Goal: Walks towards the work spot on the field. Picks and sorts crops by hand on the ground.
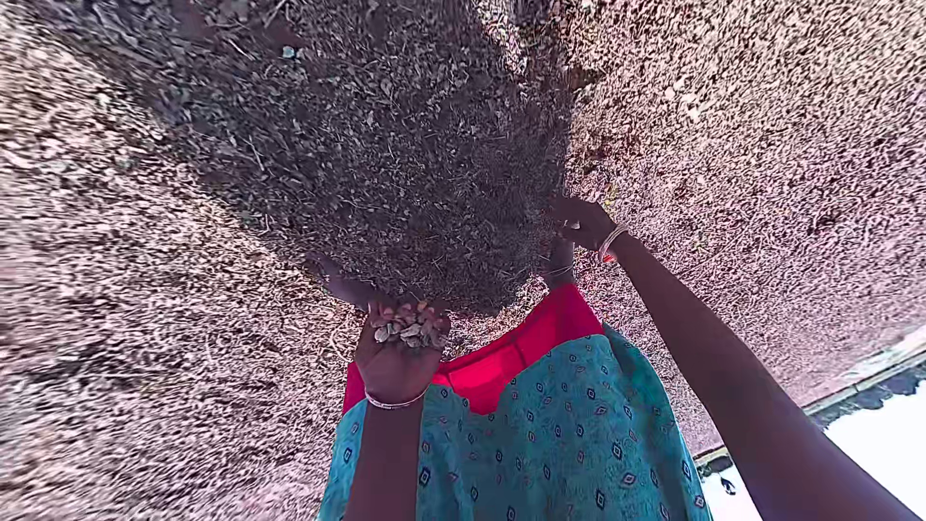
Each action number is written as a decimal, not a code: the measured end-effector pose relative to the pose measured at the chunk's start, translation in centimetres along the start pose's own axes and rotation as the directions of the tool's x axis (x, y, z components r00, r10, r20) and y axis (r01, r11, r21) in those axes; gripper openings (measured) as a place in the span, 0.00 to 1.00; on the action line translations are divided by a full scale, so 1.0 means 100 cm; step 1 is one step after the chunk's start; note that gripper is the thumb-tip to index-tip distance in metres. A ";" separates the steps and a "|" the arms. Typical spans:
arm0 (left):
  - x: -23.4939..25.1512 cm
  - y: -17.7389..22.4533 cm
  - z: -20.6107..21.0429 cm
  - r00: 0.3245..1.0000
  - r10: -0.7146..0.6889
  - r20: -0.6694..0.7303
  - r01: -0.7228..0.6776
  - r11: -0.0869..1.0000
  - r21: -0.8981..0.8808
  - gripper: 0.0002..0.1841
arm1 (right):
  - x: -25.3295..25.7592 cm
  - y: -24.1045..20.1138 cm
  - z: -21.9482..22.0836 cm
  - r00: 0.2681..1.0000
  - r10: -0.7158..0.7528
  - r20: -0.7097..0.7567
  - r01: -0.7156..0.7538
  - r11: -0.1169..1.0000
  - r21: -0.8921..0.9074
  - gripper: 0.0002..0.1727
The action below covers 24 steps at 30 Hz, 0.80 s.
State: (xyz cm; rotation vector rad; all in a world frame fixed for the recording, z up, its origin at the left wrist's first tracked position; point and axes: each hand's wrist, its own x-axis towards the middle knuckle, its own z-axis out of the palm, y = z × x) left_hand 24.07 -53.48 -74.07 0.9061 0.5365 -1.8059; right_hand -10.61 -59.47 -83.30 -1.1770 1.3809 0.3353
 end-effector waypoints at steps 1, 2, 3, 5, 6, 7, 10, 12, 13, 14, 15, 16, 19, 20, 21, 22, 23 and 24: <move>-0.001 0.000 0.000 1.000 -0.006 -0.001 0.006 1.000 0.009 0.21 | -0.006 0.011 -0.005 0.993 0.031 -0.110 -0.027 0.999 0.037 0.21; -0.001 0.000 -0.001 1.000 -0.012 0.003 0.012 1.000 0.020 0.21 | -0.005 0.030 -0.013 0.959 0.092 -0.269 -0.068 0.993 0.098 0.20; 0.000 -0.001 -0.002 1.000 -0.019 0.010 0.019 1.000 0.020 0.21 | 0.003 0.047 -0.025 0.887 0.181 -0.425 -0.117 0.978 0.172 0.22; 0.001 -0.003 -0.002 0.999 -0.032 0.012 0.032 0.999 0.026 0.21 | 0.029 0.066 -0.057 0.681 0.413 -0.604 -0.162 0.890 0.426 0.31; 0.000 -0.003 -0.002 0.999 -0.037 0.007 0.037 0.999 0.025 0.21 | 0.048 0.063 -0.071 0.580 0.539 -0.611 -0.141 0.805 0.576 0.38; -0.002 -0.003 -0.002 0.999 -0.041 -0.009 0.041 0.998 0.037 0.21 | 0.069 0.056 -0.082 0.509 0.622 -0.595 -0.101 0.730 0.676 0.44; -0.002 -0.006 -0.006 0.999 -0.035 -0.020 0.037 0.994 0.104 0.23 | 0.124 0.028 -0.094 0.558 0.548 -0.623 -0.262 0.829 0.494 0.56; -0.004 -0.008 -0.007 0.999 -0.029 -0.024 0.031 0.995 0.096 0.23 | 0.122 0.004 -0.077 0.710 0.397 -0.582 -0.342 0.916 0.208 0.53; -0.003 -0.008 -0.007 0.999 -0.024 -0.033 0.027 0.995 0.096 0.24 | 0.110 -0.004 -0.066 0.806 0.296 -0.512 -0.287 0.953 0.099 0.52; -0.002 -0.009 -0.006 0.999 -0.021 -0.034 0.024 0.996 0.086 0.23 | 0.095 -0.006 -0.055 0.901 0.158 -0.405 -0.177 0.984 -0.008 0.48; -0.001 -0.010 -0.004 0.999 -0.018 -0.038 0.021 0.997 0.078 0.23 | 0.079 -0.004 -0.044 0.966 0.012 -0.258 -0.047 0.990 -0.130 0.43; 0.000 -0.010 -0.003 0.999 -0.013 -0.035 0.016 0.997 0.077 0.23 | 0.064 -0.002 -0.033 0.991 -0.091 -0.096 0.070 0.976 -0.208 0.38; -0.001 -0.008 -0.004 1.000 -0.004 -0.026 0.006 0.997 0.076 0.22 | 0.026 0.013 -0.020 0.965 -0.226 -0.131 0.215 0.973 -0.088 0.27; -0.002 -0.007 -0.005 0.999 0.001 -0.033 0.002 0.997 0.071 0.23 | 0.022 0.024 -0.026 0.946 -0.138 -0.294 0.154 0.988 0.031 0.27; -0.002 -0.007 -0.006 0.999 0.005 -0.041 -0.002 0.998 0.063 0.23 | 0.027 0.034 -0.039 0.897 0.017 -0.442 0.084 0.975 0.208 0.31; -0.002 -0.007 -0.005 0.998 0.009 -0.058 -0.006 0.998 0.057 0.24 | 0.041 0.043 -0.055 0.815 0.200 -0.545 0.061 0.904 0.423 0.40; -0.003 -0.008 -0.005 0.997 0.009 -0.072 -0.005 0.999 0.049 0.24 | 0.060 0.050 -0.073 0.728 0.348 -0.590 0.113 0.788 0.605 0.49; -0.003 -0.008 -0.004 0.998 -0.001 -0.070 0.004 0.999 0.046 0.23 | 0.081 0.052 -0.091 0.652 0.460 -0.602 0.203 0.659 0.724 0.57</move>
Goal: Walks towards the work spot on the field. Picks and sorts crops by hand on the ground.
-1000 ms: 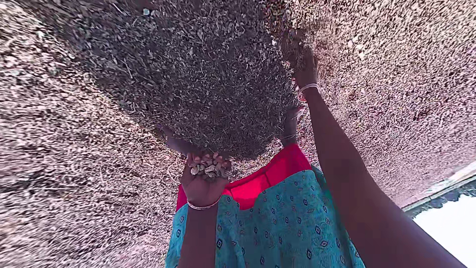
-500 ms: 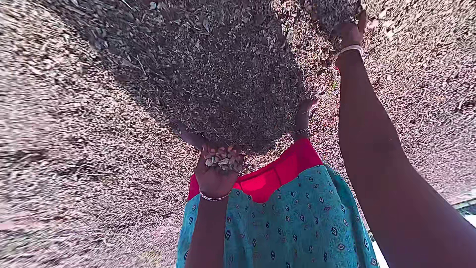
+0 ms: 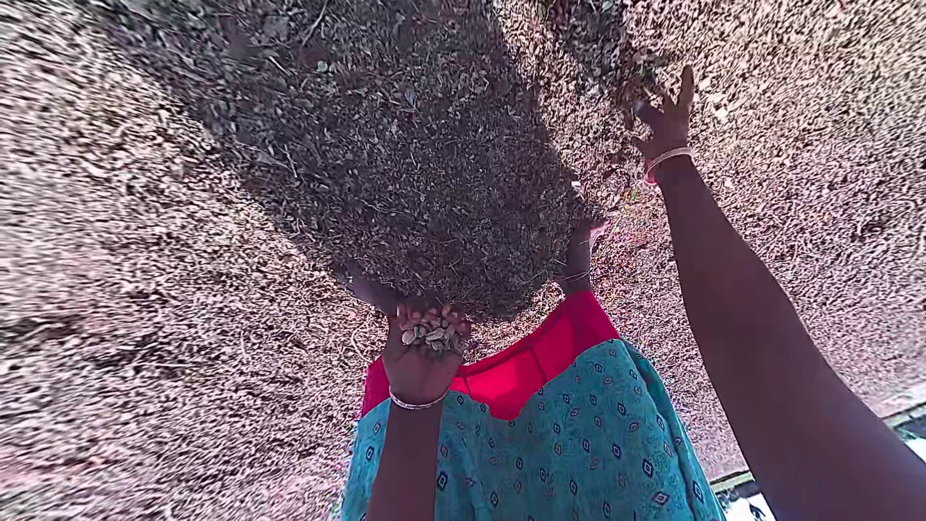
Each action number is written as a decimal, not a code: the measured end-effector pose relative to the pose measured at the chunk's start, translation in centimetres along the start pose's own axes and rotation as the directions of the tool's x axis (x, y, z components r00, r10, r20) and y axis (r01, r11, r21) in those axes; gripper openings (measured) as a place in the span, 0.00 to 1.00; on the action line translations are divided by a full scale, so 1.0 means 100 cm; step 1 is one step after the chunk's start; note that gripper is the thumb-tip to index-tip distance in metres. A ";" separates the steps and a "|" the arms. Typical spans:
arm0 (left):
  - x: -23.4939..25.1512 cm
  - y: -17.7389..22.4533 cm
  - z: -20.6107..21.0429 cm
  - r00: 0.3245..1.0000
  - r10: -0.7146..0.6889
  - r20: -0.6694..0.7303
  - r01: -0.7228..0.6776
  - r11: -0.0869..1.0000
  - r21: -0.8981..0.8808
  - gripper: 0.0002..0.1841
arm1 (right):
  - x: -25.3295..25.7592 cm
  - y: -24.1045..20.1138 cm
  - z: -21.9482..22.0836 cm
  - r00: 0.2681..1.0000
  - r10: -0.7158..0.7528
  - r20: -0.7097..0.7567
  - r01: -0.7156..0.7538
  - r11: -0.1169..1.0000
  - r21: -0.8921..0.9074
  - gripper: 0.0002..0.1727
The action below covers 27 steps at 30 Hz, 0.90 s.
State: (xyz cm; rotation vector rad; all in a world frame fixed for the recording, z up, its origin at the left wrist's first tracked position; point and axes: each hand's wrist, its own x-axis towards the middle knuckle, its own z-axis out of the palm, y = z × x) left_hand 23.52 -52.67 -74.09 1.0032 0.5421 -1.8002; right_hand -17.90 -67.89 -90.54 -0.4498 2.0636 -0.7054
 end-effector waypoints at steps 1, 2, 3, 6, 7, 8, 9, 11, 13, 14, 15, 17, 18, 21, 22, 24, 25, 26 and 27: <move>0.000 0.000 0.000 1.000 -0.010 0.015 0.010 1.000 0.003 0.23 | 0.022 -0.013 0.015 0.994 0.049 -0.097 -0.036 0.991 0.129 0.62; -0.001 0.001 0.001 0.999 -0.019 0.030 0.019 1.000 0.007 0.22 | 0.037 -0.031 0.035 0.984 0.080 -0.160 -0.051 0.982 0.181 0.63; 0.000 0.002 0.000 0.999 -0.024 0.045 0.024 1.000 0.005 0.22 | 0.043 -0.052 0.058 0.976 0.072 -0.205 -0.049 0.992 0.117 0.58; -0.001 0.003 0.000 1.000 -0.019 0.017 0.019 1.000 0.005 0.23 | 0.030 -0.104 0.106 0.999 0.000 -0.052 -0.036 0.721 -0.692 0.22; -0.001 0.003 -0.001 1.000 -0.015 0.008 0.015 1.000 0.007 0.23 | 0.020 -0.112 0.111 1.000 0.005 0.031 0.022 0.613 -0.790 0.20; -0.002 0.003 -0.002 1.000 -0.011 0.002 0.011 1.000 0.006 0.22 | 0.011 -0.113 0.111 0.996 -0.084 0.044 0.089 0.677 -0.730 0.16; -0.002 0.002 -0.003 1.000 -0.005 0.002 0.005 1.000 0.011 0.23 | 0.003 -0.110 0.107 0.978 -0.202 0.057 0.192 0.752 -0.630 0.13; 0.001 0.000 0.000 0.999 0.010 0.031 -0.010 1.000 0.021 0.21 | -0.019 -0.101 0.093 0.909 -0.355 0.220 0.416 0.728 -0.545 0.21; 0.001 -0.001 0.002 0.999 0.015 0.039 -0.015 1.000 0.013 0.21 | -0.059 -0.091 0.073 0.756 -0.342 0.557 0.634 0.591 -0.498 0.22; 0.002 -0.001 0.004 0.999 0.022 0.037 -0.022 1.000 -0.006 0.21 | -0.073 -0.086 0.064 0.651 -0.267 0.711 0.709 0.550 -0.442 0.17; 0.003 0.000 0.004 0.999 0.028 0.041 -0.028 0.999 -0.017 0.21 | -0.081 -0.080 0.056 0.555 -0.164 0.816 0.752 0.518 -0.408 0.15; 0.004 0.001 0.004 0.999 0.042 0.027 -0.042 0.999 -0.024 0.21 | -0.085 -0.073 0.040 0.553 -0.066 0.830 0.710 0.558 -0.429 0.17; 0.004 0.001 0.003 0.999 0.050 0.015 -0.050 0.999 -0.020 0.21 | -0.079 -0.067 0.032 0.649 -0.155 0.745 0.661 0.599 -0.452 0.19; 0.003 0.001 0.001 0.998 0.053 -0.025 -0.054 0.998 -0.024 0.18 | -0.024 -0.062 0.030 0.959 -0.204 0.198 0.277 0.831 -0.482 0.19; 0.002 0.001 0.001 0.999 0.043 -0.031 -0.044 0.998 -0.037 0.18 | -0.002 -0.067 0.037 0.991 -0.124 0.044 0.131 0.903 -0.410 0.26; 0.001 0.000 -0.002 1.000 0.024 -0.018 -0.025 0.999 -0.046 0.18 | 0.027 -0.081 0.065 0.996 0.011 -0.084 -0.037 0.949 -0.314 0.44; 0.001 0.000 -0.003 1.000 0.022 -0.006 -0.022 0.999 -0.043 0.18 | 0.036 -0.088 0.087 0.993 0.038 -0.107 -0.073 0.938 -0.338 0.50; 0.001 0.001 -0.004 1.000 0.020 0.005 -0.020 0.999 -0.037 0.18 | 0.041 -0.097 0.111 0.992 0.049 -0.119 -0.095 0.901 -0.424 0.55; 0.001 0.000 -0.005 1.000 0.017 0.009 -0.016 0.999 -0.030 0.19 | 0.039 -0.104 0.133 0.991 0.048 -0.126 -0.111 0.821 -0.560 0.55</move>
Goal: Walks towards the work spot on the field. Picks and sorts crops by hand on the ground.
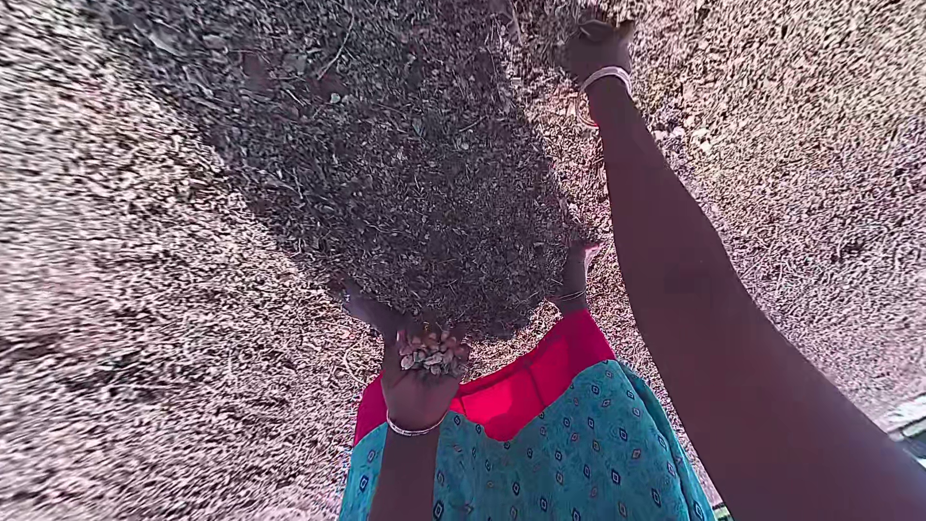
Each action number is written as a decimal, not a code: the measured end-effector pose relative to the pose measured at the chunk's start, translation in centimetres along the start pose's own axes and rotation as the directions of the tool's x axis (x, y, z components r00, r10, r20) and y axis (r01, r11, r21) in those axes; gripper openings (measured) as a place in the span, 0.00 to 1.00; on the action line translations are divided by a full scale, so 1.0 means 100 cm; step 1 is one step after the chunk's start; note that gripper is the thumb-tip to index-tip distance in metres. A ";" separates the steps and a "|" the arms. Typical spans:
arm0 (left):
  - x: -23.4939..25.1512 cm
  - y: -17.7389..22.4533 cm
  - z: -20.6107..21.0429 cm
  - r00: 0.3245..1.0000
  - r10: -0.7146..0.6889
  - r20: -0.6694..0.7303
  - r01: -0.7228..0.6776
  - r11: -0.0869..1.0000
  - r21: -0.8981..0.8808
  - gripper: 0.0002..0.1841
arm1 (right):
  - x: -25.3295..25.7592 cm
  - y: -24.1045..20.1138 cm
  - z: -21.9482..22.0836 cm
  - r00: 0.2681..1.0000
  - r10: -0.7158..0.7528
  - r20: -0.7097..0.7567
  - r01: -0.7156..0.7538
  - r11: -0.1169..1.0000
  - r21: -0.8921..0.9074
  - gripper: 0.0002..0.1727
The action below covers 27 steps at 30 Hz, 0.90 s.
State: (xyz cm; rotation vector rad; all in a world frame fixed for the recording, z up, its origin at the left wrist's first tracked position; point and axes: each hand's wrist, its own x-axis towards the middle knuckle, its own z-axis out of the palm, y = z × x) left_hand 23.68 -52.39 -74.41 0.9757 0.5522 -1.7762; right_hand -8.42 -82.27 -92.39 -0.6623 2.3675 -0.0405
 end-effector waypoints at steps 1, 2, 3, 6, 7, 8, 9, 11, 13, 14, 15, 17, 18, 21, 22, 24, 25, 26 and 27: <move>0.000 -0.001 0.000 1.000 -0.003 0.005 0.003 1.000 0.008 0.19 | -0.011 -0.014 0.008 1.000 0.000 0.014 0.002 0.990 -0.141 0.52; 0.000 -0.002 0.000 1.000 -0.003 0.002 0.003 1.000 0.019 0.20 | -0.024 -0.022 0.014 1.000 -0.005 0.031 0.012 0.972 -0.233 0.48; -0.001 -0.002 0.000 1.000 -0.002 -0.008 0.002 1.000 0.030 0.20 | -0.037 -0.022 0.016 0.998 -0.021 0.061 0.037 0.961 -0.274 0.42; 0.000 -0.001 0.005 0.999 -0.001 -0.048 0.002 1.000 0.027 0.22 | -0.063 0.000 0.006 0.988 -0.030 0.154 0.073 0.957 -0.281 0.32; 0.000 -0.002 0.007 0.999 0.001 -0.051 0.000 1.000 0.025 0.23 | -0.073 0.013 0.002 0.981 -0.052 0.186 0.102 0.957 -0.270 0.35; 0.000 -0.001 0.009 0.999 0.003 -0.045 -0.002 1.000 0.026 0.23 | -0.083 0.028 0.001 0.975 -0.079 0.209 0.138 0.949 -0.285 0.37; 0.001 0.000 0.009 0.999 0.002 -0.036 -0.001 1.000 0.022 0.22 | -0.097 0.041 -0.001 0.965 -0.112 0.237 0.182 0.937 -0.300 0.35; 0.001 0.003 0.010 0.999 -0.005 -0.042 0.005 1.000 0.000 0.21 | -0.133 0.063 -0.006 0.912 -0.147 0.382 0.305 0.866 -0.395 0.27; -0.001 0.003 0.010 0.999 -0.010 -0.046 0.008 0.999 -0.036 0.21 | -0.174 0.090 -0.008 0.777 -0.130 0.616 0.496 0.728 -0.473 0.24; -0.001 0.004 0.010 0.999 -0.010 -0.034 0.008 0.999 -0.043 0.21 | -0.194 0.106 -0.005 0.684 -0.101 0.723 0.603 0.635 -0.482 0.25; 0.000 0.005 0.010 1.000 -0.012 -0.023 0.011 0.999 -0.046 0.21 | -0.209 0.127 0.000 0.589 -0.061 0.806 0.690 0.558 -0.462 0.25; 0.000 0.006 0.009 1.000 -0.014 -0.011 0.014 0.998 -0.061 0.21 | -0.227 0.162 0.009 0.435 0.068 0.898 0.800 0.428 -0.420 0.24; -0.001 0.007 0.008 1.000 -0.015 -0.010 0.014 0.997 -0.073 0.19 | -0.230 0.171 0.012 0.415 0.143 0.898 0.795 0.423 -0.435 0.24; -0.003 0.010 0.005 0.999 -0.011 -0.040 0.008 0.998 -0.060 0.19 | -0.218 0.183 0.008 0.551 0.081 0.831 0.679 0.535 -0.502 0.22; -0.003 0.011 0.003 0.999 -0.004 -0.039 0.003 0.999 -0.035 0.20 | -0.209 0.179 0.004 0.610 -0.012 0.793 0.646 0.588 -0.488 0.20; -0.005 0.012 -0.003 1.000 0.002 0.000 -0.002 1.000 -0.005 0.22 | -0.199 0.160 -0.002 0.690 -0.158 0.706 0.615 0.642 -0.457 0.19; -0.007 0.013 -0.007 1.000 0.009 0.026 -0.009 1.000 0.002 0.22 | -0.199 0.146 -0.003 0.709 -0.215 0.672 0.618 0.648 -0.445 0.19; -0.009 0.014 -0.009 0.999 0.016 0.042 -0.016 1.000 0.001 0.21 | -0.202 0.133 -0.002 0.699 -0.271 0.661 0.643 0.643 -0.417 0.18; -0.007 0.016 -0.011 0.998 0.026 0.051 -0.026 1.000 -0.003 0.21 | -0.205 0.122 0.003 0.655 -0.317 0.686 0.692 0.616 -0.377 0.18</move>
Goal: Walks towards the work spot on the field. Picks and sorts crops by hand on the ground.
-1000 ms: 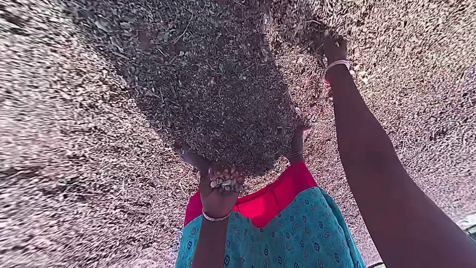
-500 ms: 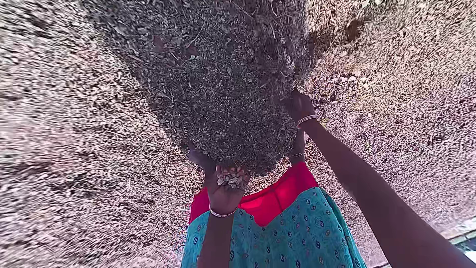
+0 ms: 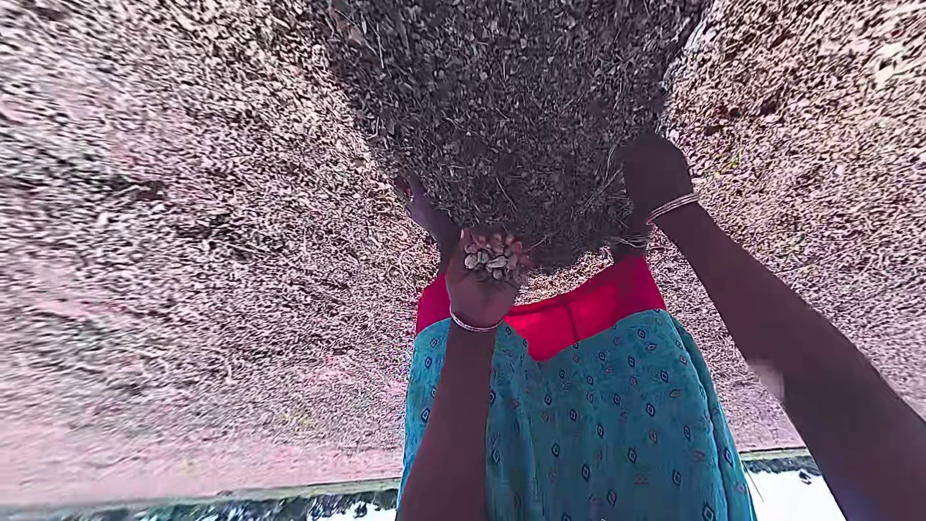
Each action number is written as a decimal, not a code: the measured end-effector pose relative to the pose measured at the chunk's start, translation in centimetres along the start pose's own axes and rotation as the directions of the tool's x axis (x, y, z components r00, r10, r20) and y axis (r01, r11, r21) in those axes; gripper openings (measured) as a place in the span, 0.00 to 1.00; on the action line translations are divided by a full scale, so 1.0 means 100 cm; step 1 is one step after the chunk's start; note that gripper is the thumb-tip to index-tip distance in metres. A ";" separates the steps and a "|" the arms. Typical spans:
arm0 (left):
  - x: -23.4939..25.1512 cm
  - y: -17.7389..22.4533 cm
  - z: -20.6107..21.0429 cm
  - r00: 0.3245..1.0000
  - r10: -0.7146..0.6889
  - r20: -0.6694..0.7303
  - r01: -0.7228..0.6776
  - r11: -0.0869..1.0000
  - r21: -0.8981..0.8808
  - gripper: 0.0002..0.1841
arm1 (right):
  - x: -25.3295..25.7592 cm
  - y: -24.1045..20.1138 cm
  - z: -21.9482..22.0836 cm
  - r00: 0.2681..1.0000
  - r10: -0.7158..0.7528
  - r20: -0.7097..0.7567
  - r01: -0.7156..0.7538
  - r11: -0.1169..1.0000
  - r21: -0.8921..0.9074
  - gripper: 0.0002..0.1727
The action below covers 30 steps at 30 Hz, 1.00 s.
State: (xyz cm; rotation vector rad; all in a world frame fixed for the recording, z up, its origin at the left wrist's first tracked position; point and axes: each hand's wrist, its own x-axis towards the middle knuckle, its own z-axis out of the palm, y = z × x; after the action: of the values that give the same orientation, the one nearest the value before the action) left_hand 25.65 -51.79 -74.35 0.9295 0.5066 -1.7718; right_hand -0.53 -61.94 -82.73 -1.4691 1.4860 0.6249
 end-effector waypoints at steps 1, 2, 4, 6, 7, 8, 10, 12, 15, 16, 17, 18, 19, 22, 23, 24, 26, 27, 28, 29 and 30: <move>-0.001 0.001 -0.001 1.000 0.008 0.009 -0.008 1.000 -0.001 0.19 | 0.002 -0.009 0.002 0.994 -0.098 0.057 0.100 0.995 -0.030 0.17; -0.001 0.002 -0.002 0.999 0.016 0.031 -0.016 1.000 0.000 0.18 | 0.005 -0.015 0.012 0.965 -0.213 0.154 0.227 0.971 -0.079 0.15; 0.000 0.003 -0.001 0.998 0.027 0.049 -0.026 0.999 -0.034 0.18 | 0.008 -0.024 0.045 0.850 -0.346 0.397 0.445 0.875 -0.191 0.20; 0.001 0.004 0.001 0.998 0.036 0.047 -0.034 0.998 -0.055 0.19 | 0.001 -0.027 0.083 0.776 -0.293 0.559 0.528 0.787 -0.320 0.34; 0.001 0.005 0.001 0.998 0.038 0.044 -0.036 0.998 -0.046 0.20 | -0.004 -0.023 0.098 0.774 -0.292 0.562 0.543 0.763 -0.351 0.37; 0.000 0.005 0.002 0.998 0.041 0.044 -0.039 0.999 -0.036 0.21 | -0.008 -0.018 0.107 0.788 -0.310 0.532 0.541 0.761 -0.359 0.39; -0.001 0.007 0.002 0.998 0.039 0.041 -0.036 0.997 -0.065 0.20 | -0.013 -0.017 0.101 0.877 -0.257 0.406 0.372 0.898 -0.236 0.37; -0.004 0.009 -0.001 0.999 0.040 0.017 -0.038 0.995 -0.089 0.20 | -0.016 -0.030 0.076 0.980 -0.085 0.178 0.085 0.996 0.010 0.43; -0.006 0.007 -0.006 0.999 0.048 0.008 -0.047 0.992 -0.114 0.19 | -0.008 -0.025 0.054 0.980 0.188 -0.069 -0.153 0.924 0.352 0.47; -0.008 0.004 -0.006 0.999 0.040 -0.002 -0.040 0.993 -0.115 0.19 | -0.004 -0.013 0.055 0.967 0.238 -0.091 -0.186 0.903 0.387 0.45; -0.008 0.002 -0.005 1.000 0.025 -0.012 -0.027 0.993 -0.119 0.20 | -0.003 -0.004 0.055 0.959 0.265 -0.101 -0.204 0.892 0.403 0.45; -0.006 0.002 -0.003 1.000 0.019 -0.022 -0.021 0.992 -0.123 0.22 | -0.001 0.000 0.053 0.956 0.268 -0.118 -0.197 0.887 0.417 0.45; -0.005 0.003 -0.002 1.000 0.020 -0.020 -0.022 0.991 -0.135 0.22 | -0.002 0.001 0.052 0.957 0.264 -0.119 -0.184 0.871 0.455 0.48; -0.006 0.002 -0.005 0.998 0.065 0.021 -0.061 0.987 -0.151 0.23 | -0.005 0.005 0.055 0.980 0.167 -0.106 -0.051 0.731 0.681 0.49; -0.006 0.002 -0.007 0.997 0.075 0.026 -0.071 0.986 -0.149 0.23 | -0.006 0.006 0.055 0.984 0.160 -0.073 -0.066 0.724 0.687 0.42; -0.007 0.002 -0.007 0.997 0.077 0.018 -0.073 0.986 -0.151 0.22 | -0.006 0.005 0.050 0.988 0.156 0.005 -0.125 0.771 0.624 0.34; -0.007 0.002 -0.007 0.998 0.063 -0.018 -0.065 0.985 -0.159 0.21 | 0.001 0.010 0.039 0.984 0.013 0.178 -0.073 0.940 0.335 0.28; -0.006 0.001 -0.008 0.998 0.059 -0.026 -0.062 0.984 -0.166 0.20 | 0.008 0.015 0.034 0.990 -0.079 0.119 0.050 0.972 0.229 0.25; -0.005 0.001 -0.009 0.998 0.058 -0.028 -0.062 0.984 -0.168 0.19 | 0.014 0.022 0.030 0.992 -0.117 -0.040 0.123 0.971 0.206 0.24; -0.005 0.000 -0.011 0.998 0.059 -0.035 -0.064 0.984 -0.169 0.19 | 0.023 0.029 0.023 0.959 -0.099 -0.264 0.158 0.965 0.211 0.24; -0.005 0.000 -0.012 0.997 0.065 -0.036 -0.070 0.982 -0.175 0.19 | 0.036 0.032 0.010 0.904 0.002 -0.428 0.117 0.960 0.253 0.26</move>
State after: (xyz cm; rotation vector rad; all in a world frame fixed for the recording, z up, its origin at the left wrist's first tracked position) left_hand 26.12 -50.62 -74.74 0.8409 0.6333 -1.6252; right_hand -2.80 -62.33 -87.10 -1.4811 1.7702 0.0474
